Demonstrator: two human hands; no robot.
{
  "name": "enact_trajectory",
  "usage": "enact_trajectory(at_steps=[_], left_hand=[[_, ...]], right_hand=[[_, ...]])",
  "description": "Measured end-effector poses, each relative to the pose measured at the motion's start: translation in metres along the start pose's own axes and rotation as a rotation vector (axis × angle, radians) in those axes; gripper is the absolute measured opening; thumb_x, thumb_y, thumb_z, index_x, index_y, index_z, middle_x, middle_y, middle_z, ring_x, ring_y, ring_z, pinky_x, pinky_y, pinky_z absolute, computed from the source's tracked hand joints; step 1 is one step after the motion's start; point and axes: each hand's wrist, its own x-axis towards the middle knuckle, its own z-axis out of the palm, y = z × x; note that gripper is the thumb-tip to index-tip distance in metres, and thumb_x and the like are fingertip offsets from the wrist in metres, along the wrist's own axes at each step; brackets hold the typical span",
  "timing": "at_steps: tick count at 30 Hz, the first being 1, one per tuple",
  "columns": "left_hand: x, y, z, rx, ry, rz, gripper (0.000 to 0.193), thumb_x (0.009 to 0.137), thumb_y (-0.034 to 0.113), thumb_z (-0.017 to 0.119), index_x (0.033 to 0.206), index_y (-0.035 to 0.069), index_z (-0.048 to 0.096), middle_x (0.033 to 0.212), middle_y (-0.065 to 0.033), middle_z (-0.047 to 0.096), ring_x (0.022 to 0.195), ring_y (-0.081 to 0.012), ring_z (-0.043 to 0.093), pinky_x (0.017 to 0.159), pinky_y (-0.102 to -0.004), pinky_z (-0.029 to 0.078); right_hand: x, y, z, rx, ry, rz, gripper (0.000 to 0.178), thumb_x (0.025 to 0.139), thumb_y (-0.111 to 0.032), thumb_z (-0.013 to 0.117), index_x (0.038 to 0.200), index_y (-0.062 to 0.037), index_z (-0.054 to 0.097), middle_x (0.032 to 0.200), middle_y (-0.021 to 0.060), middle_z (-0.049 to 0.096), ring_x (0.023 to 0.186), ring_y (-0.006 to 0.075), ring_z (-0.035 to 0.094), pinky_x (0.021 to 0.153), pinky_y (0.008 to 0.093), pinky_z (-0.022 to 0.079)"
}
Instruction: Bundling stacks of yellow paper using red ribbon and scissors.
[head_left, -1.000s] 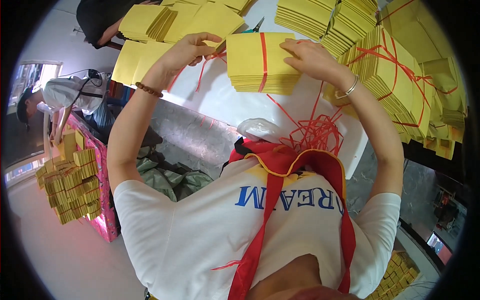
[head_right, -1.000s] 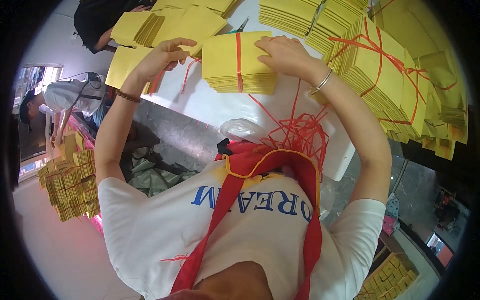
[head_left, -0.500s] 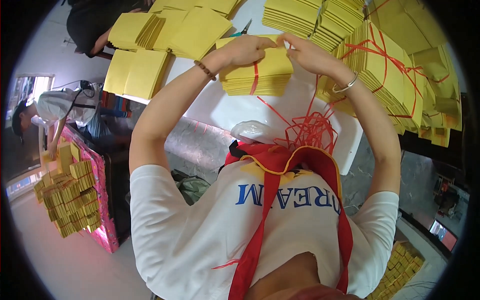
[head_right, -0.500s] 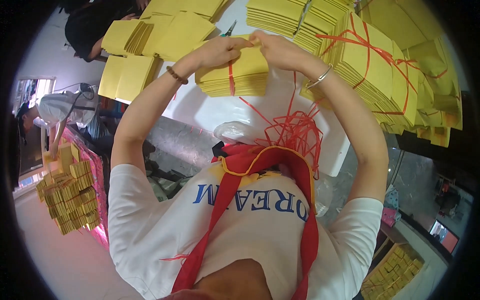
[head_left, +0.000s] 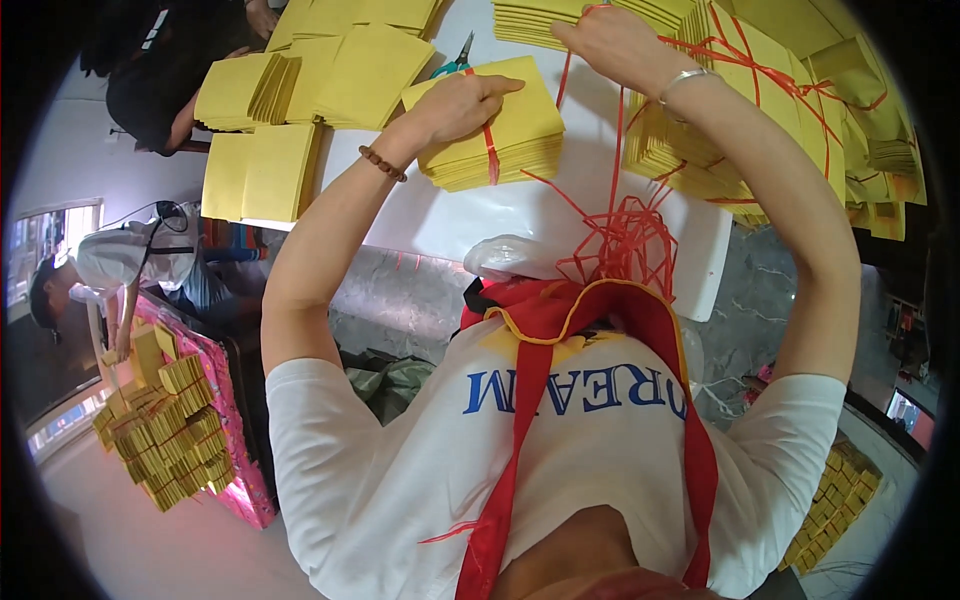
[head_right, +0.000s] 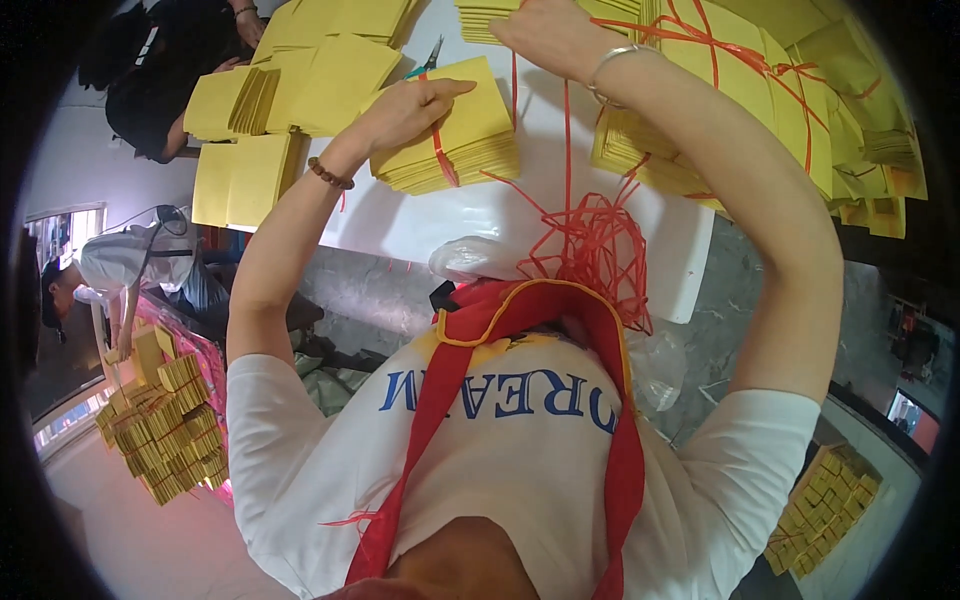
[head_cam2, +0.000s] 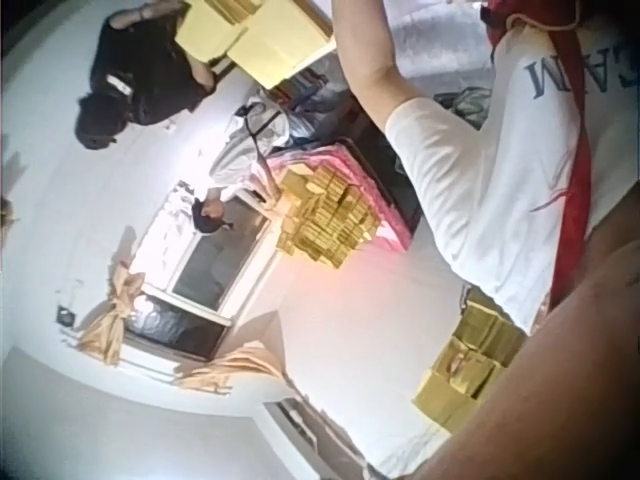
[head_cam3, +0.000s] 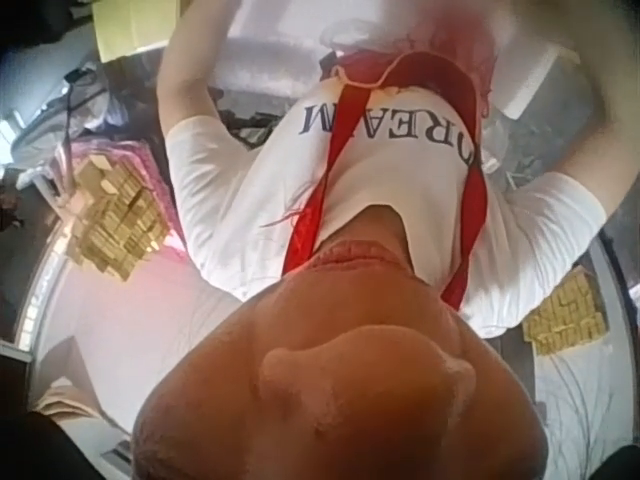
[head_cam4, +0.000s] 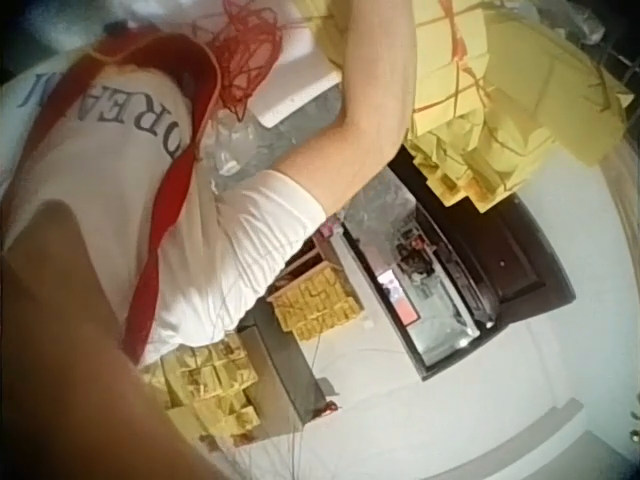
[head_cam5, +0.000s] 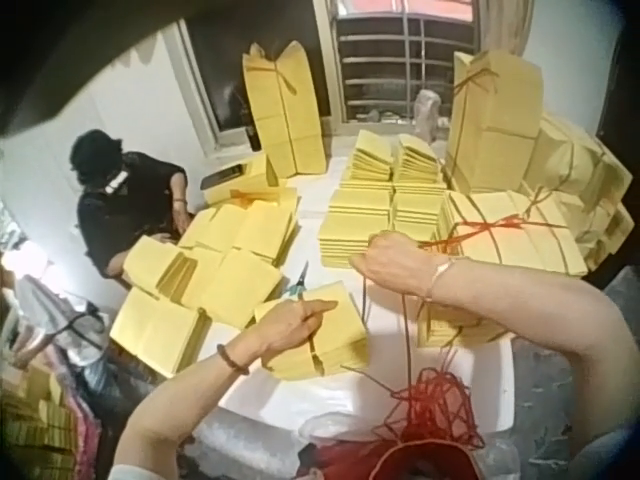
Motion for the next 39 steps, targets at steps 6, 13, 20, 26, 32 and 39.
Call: enact_trajectory(at_steps=[6,13,20,26,32,39], left_hand=[[0.002,-0.003,0.000,-0.010,0.042,0.073,0.031,0.088,0.020,0.043,0.116,0.009,0.053,0.062,-0.0036,0.052,0.056,-0.0134,0.049,0.054,-0.0271,0.040],[0.003,0.005,-0.019,-0.686,-0.152,-0.175,0.026,0.084,0.027,0.053,0.104,0.012,0.059,0.058,-0.0008,0.050,0.047,-0.0044,0.039,0.044,-0.0195,0.034],[-0.001,-0.011,-0.019,-0.930,-0.134,-0.279,0.021,0.088,0.021,0.046,0.078,0.006,0.055,0.054,-0.0004,0.048,0.039,-0.0039,0.032,0.036,-0.0190,0.024],[-0.003,-0.003,-0.024,-1.040,-0.061,-0.340,0.031,0.093,0.026,0.035,0.091,0.004,0.057,0.052,0.0010,0.046,0.038,-0.0026,0.028,0.036,-0.0171,0.021],[0.002,-0.006,-0.018,-1.014,-0.115,-0.286,0.039,0.094,0.029,0.031,0.114,0.002,0.052,0.051,0.0032,0.043,0.037,-0.0019,0.023,0.034,-0.0171,0.018],[0.002,-0.004,-0.024,-1.033,-0.117,-0.261,0.037,0.093,0.025,0.030,0.111,0.003,0.055,0.052,0.0018,0.044,0.038,-0.0029,0.021,0.037,-0.0158,0.020]], right_hand=[[0.019,-0.037,-0.027,0.272,0.002,0.018,0.021,0.074,-0.014,0.049,0.079,0.0059,0.056,0.073,0.0223,0.058,0.075,0.0342,0.058,0.063,0.0408,0.045],[0.024,-0.071,-0.078,0.489,-0.209,-0.012,0.023,0.073,-0.016,0.050,0.068,0.0056,0.056,0.056,0.0179,0.054,0.052,0.0262,0.056,0.047,0.0353,0.042],[0.026,-0.076,-0.063,0.680,-0.095,0.075,0.035,0.072,-0.031,0.054,0.083,0.0012,0.062,0.069,0.0167,0.061,0.061,0.0278,0.060,0.056,0.0351,0.046],[-0.036,-0.079,-0.013,0.761,0.269,0.265,0.038,0.080,-0.032,0.053,0.103,-0.0026,0.050,0.089,0.0124,0.056,0.078,0.0218,0.054,0.071,0.0333,0.043],[-0.108,-0.102,0.041,1.195,0.289,0.122,0.021,0.087,-0.021,0.047,0.097,-0.0039,0.053,0.102,0.0118,0.052,0.087,0.0176,0.052,0.074,0.0273,0.042],[-0.113,-0.046,-0.041,1.477,0.232,0.061,0.026,0.088,-0.029,0.048,0.086,-0.0037,0.054,0.073,0.0004,0.056,0.070,0.0049,0.052,0.067,0.0223,0.043]])
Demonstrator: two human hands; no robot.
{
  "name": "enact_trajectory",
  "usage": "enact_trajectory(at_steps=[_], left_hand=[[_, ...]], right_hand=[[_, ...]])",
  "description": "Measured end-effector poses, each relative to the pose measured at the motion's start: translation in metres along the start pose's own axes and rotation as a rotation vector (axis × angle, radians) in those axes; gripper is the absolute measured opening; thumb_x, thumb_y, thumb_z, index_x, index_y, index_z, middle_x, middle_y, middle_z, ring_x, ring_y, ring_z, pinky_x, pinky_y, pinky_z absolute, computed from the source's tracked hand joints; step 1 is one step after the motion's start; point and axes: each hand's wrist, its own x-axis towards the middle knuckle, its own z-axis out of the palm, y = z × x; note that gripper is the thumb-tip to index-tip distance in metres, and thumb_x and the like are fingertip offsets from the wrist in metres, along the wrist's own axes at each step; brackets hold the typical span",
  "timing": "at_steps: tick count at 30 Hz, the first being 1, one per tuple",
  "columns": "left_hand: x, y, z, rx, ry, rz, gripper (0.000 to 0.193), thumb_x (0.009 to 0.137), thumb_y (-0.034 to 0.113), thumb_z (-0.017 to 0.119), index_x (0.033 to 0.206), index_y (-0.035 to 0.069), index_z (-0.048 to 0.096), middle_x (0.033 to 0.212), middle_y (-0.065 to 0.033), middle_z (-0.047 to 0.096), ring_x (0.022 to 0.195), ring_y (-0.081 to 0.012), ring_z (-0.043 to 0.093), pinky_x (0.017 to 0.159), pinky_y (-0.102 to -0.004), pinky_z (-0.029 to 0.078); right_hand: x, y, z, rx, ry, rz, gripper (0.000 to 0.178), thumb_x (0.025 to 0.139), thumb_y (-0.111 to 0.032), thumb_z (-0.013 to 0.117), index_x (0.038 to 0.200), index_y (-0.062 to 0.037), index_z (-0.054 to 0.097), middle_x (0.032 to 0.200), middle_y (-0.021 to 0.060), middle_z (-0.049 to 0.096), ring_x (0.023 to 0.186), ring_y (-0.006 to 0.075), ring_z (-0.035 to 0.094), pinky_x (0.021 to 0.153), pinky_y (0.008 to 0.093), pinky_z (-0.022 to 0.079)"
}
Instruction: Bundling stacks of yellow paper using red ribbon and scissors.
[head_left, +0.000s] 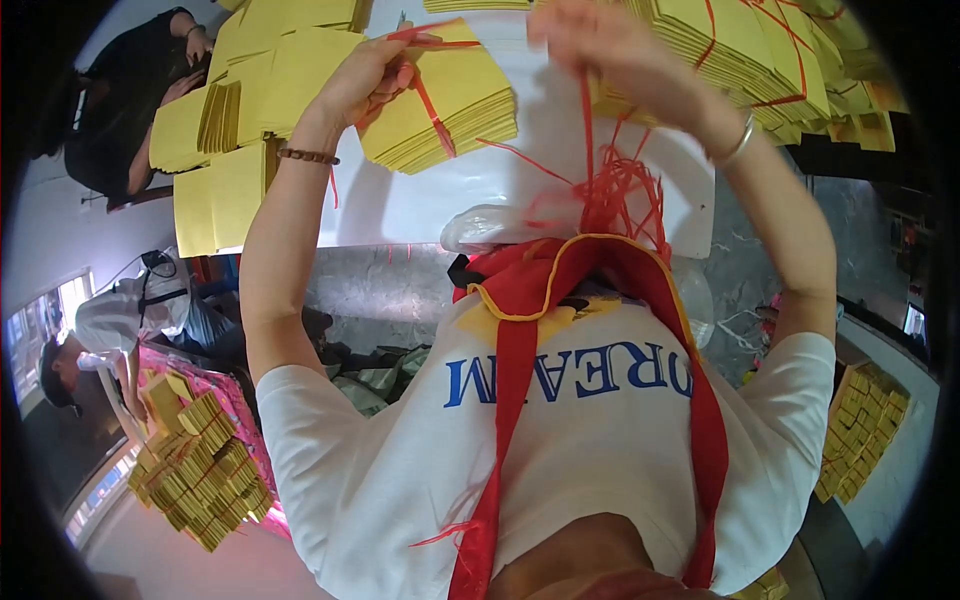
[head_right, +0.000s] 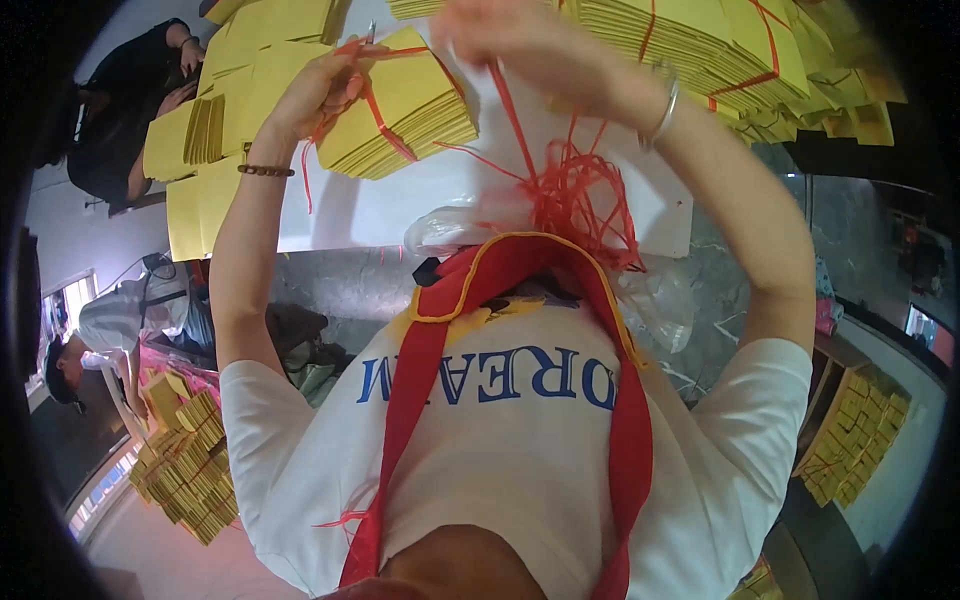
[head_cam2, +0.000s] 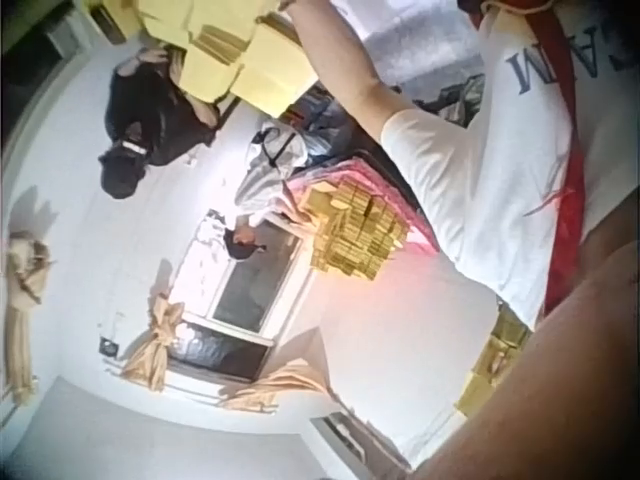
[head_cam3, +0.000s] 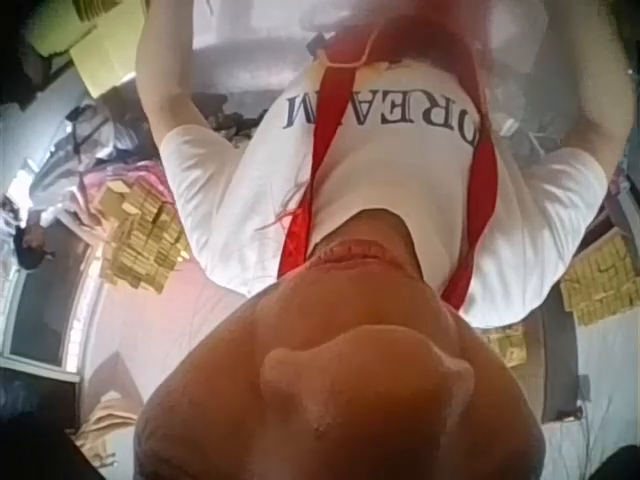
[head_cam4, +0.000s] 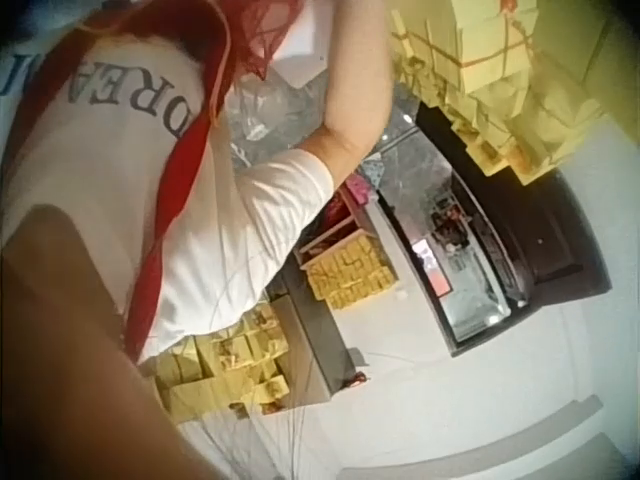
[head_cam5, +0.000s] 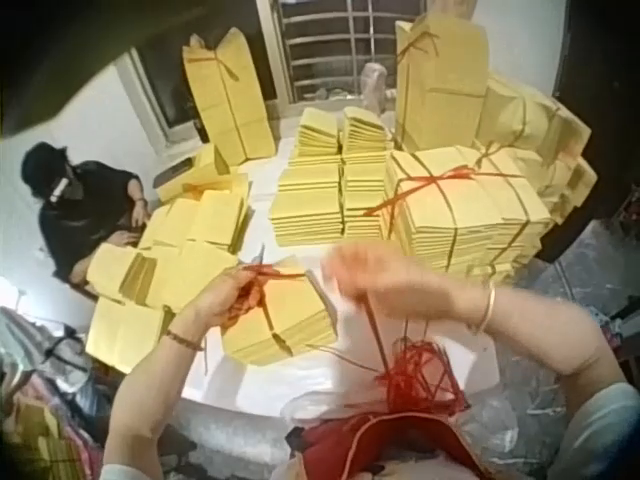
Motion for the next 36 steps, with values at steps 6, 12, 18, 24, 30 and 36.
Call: enact_trajectory(at_steps=[6,12,18,24,30,36], left_hand=[[-0.008,0.004,0.013,0.015,0.092,-0.019,0.041,0.093,0.034,0.034,0.109,0.003,0.055,0.052,0.0024,0.043,0.038,-0.0031,0.023,0.037,-0.0164,0.020],[-0.004,0.000,0.010,-0.029,0.172,-0.045,0.039,0.093,0.033,0.034,0.099,0.002,0.057,0.050,0.0030,0.042,0.038,-0.0028,0.024,0.035,-0.0172,0.017],[0.005,-0.009,-0.013,-0.208,0.208,-0.057,0.040,0.094,0.035,0.033,0.081,0.004,0.055,0.051,0.0019,0.044,0.038,-0.0035,0.025,0.035,-0.0169,0.017],[0.002,-0.006,-0.007,-0.268,0.279,-0.136,0.041,0.094,0.035,0.033,0.081,0.003,0.055,0.051,0.0010,0.045,0.038,-0.0038,0.026,0.036,-0.0160,0.019],[0.007,-0.004,0.005,-0.123,0.218,-0.070,0.041,0.095,0.031,0.029,0.089,0.001,0.057,0.050,0.0005,0.046,0.038,-0.0037,0.029,0.035,-0.0164,0.021],[-0.003,-0.007,-0.006,-0.126,0.221,-0.069,0.046,0.095,0.036,0.028,0.098,0.001,0.058,0.051,0.0021,0.045,0.039,-0.0030,0.029,0.035,-0.0171,0.020]], right_hand=[[0.072,-0.053,-0.015,0.447,-0.050,0.133,0.023,0.088,-0.021,0.046,0.070,-0.0078,0.051,0.056,-0.0032,0.044,0.049,0.0091,0.037,0.049,0.0227,0.035],[0.043,-0.073,0.007,0.402,-0.338,0.102,0.020,0.089,-0.024,0.047,0.082,-0.0071,0.055,0.057,-0.0033,0.044,0.048,0.0060,0.040,0.045,0.0173,0.035],[-0.021,0.017,0.035,0.249,-0.498,0.149,0.021,0.086,-0.024,0.053,0.088,-0.0031,0.058,0.083,0.0027,0.059,0.081,0.0089,0.054,0.076,0.0233,0.042],[-0.102,0.015,-0.010,0.247,-0.151,0.276,0.018,0.087,-0.016,0.050,0.088,-0.0008,0.058,0.087,0.0044,0.059,0.083,0.0103,0.053,0.076,0.0243,0.042],[-0.096,-0.042,-0.056,0.049,-0.018,-0.099,0.024,0.086,-0.020,0.048,0.087,0.0017,0.057,0.089,0.0111,0.060,0.086,0.0189,0.056,0.074,0.0326,0.044],[-0.060,-0.107,-0.062,0.679,0.019,-0.153,0.021,0.089,-0.022,0.044,0.092,-0.0036,0.054,0.073,0.0048,0.052,0.067,0.0141,0.049,0.064,0.0249,0.038]])
